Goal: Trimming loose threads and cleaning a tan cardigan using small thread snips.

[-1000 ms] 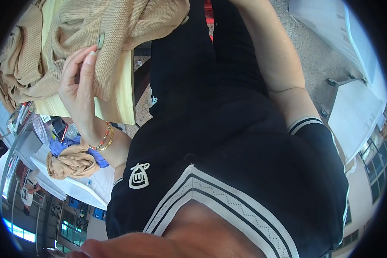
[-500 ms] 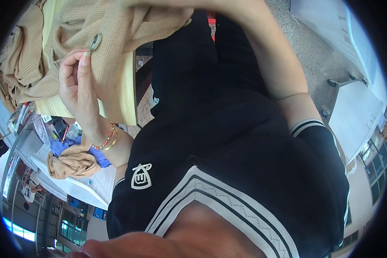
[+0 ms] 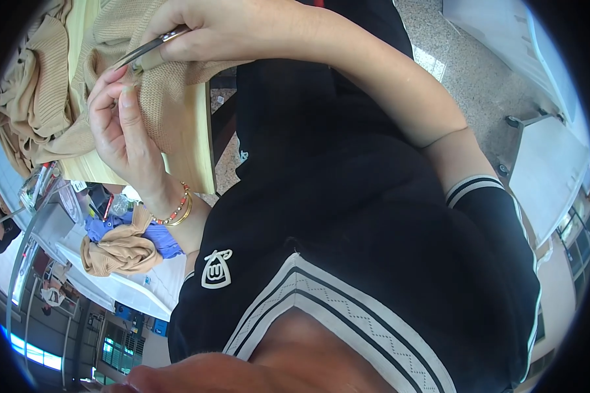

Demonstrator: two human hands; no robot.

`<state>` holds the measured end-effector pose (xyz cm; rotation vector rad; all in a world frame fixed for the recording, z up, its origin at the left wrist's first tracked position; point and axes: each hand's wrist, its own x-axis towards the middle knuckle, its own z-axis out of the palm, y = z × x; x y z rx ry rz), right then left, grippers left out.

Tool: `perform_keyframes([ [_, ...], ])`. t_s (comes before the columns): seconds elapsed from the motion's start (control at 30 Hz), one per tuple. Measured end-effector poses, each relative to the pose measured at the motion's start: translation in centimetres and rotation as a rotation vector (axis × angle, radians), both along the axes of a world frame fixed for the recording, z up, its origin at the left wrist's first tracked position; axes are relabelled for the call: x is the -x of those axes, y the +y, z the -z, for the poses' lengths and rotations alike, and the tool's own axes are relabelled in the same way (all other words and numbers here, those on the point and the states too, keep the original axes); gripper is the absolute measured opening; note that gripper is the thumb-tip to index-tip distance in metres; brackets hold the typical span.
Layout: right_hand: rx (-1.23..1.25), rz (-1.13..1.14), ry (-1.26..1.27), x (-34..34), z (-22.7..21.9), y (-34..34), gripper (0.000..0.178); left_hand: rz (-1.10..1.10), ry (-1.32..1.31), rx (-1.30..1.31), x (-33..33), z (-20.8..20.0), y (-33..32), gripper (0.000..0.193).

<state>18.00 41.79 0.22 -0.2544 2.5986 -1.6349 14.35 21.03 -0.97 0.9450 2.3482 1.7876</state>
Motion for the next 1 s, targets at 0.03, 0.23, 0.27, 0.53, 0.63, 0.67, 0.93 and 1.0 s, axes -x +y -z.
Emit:
perform_keyframes([
  [0.03, 0.323, -0.044, -0.079, 0.6, 0.9, -0.1, 0.030, 0.017, -0.067, -0.076, -0.1, 0.2, 0.3, 0.009],
  [0.23, 0.364, 0.050, 0.124, -0.2, 0.8, -0.3, 0.023, 0.010, -0.176, -0.156, 0.3, 0.3, 0.5, 0.010],
  [0.27, 0.363, 0.053, 0.126, -0.5, 0.6, -0.1, 0.023, -0.021, -0.188, -0.177, 0.3, 0.2, 0.7, 0.010],
  [0.53, -0.317, 0.039, 0.449, -2.2, -0.9, 1.4, 0.034, -0.136, -0.236, -0.173, 0.3, 0.2, 0.8, 0.009],
  [0.63, -0.221, 0.043, 0.391, -1.9, -0.6, 1.2, 0.040, -0.145, -0.249, -0.173, 0.3, 0.3, 0.8, 0.010],
  [0.67, -0.224, 0.044, 0.382, -1.8, -0.5, 1.2, 0.042, -0.144, -0.257, -0.173, 0.3, 0.3, 0.8, 0.011],
  [0.93, -0.266, 0.043, 0.464, -1.4, -0.5, 0.9, 0.039, -0.125, -0.253, -0.169, 0.3, 0.0, 0.7, 0.011],
  [1.0, -0.164, 0.017, 0.483, -1.1, -0.5, 1.1, 0.038, -0.098, -0.239, -0.165, 0.4, 0.0, 0.6, 0.013],
])
